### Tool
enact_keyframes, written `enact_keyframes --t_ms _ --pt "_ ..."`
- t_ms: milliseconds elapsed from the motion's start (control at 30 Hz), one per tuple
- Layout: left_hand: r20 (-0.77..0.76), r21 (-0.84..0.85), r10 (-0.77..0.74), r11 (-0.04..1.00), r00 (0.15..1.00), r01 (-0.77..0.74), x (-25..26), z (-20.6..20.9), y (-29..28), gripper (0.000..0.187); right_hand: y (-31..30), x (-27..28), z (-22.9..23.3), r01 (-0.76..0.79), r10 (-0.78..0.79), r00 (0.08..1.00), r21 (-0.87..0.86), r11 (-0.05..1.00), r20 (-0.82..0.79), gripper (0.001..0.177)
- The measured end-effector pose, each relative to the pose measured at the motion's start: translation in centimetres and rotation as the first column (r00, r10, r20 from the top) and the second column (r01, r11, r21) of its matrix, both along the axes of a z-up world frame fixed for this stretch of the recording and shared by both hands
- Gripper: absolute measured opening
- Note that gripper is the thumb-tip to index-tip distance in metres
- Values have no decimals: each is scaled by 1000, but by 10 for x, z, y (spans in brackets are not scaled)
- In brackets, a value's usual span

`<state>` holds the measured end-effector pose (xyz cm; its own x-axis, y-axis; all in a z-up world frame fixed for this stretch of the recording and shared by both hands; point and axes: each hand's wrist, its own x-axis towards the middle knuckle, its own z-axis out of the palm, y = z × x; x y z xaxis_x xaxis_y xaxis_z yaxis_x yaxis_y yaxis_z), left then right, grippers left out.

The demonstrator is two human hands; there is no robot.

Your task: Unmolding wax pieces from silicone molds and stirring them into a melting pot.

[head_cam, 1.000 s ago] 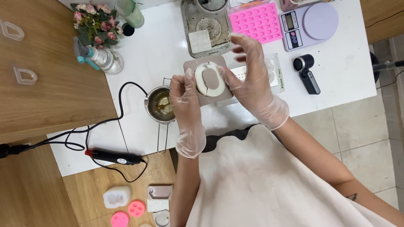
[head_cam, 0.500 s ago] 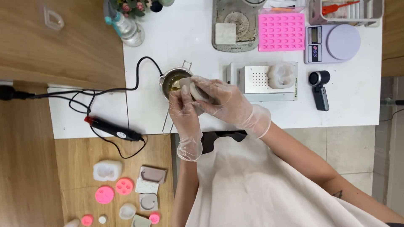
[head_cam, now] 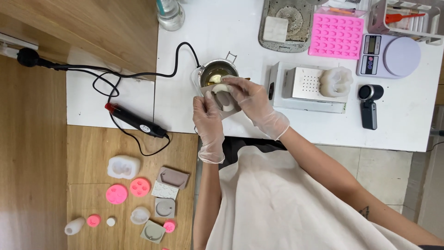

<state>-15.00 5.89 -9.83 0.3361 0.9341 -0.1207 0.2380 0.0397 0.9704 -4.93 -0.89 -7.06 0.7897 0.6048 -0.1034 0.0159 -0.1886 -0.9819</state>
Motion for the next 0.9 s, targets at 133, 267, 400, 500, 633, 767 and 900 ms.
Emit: enact_keyframes --t_ms 133,267,400,500,633,767,900 --pt "-6 -14 -25 1000 1000 25 -10 -6 12 27 6 12 9 162 -131 900 40 986 -416 23" --pt "38 -86 9 996 999 -6 -30 -1 30 29 2 40 -29 152 -170 956 -92 984 -239 20" --pt "-34 -157 41 987 999 -46 -51 5 41 30 12 55 -47 117 -128 992 -360 926 -5 18" --pt "-24 -135 112 984 993 -114 -55 14 37 32 26 54 -54 83 -104 994 -436 896 -25 18" --pt "4 -136 160 978 987 -158 -56 7 34 33 41 50 -51 49 -135 965 -352 935 -225 23" --pt "-22 -155 175 972 984 -176 -51 8 30 32 36 50 -43 -64 -27 970 -359 931 -241 26" --pt "-39 -166 158 973 987 -163 -42 8 29 32 22 61 -22 -116 93 992 -315 942 -87 23"
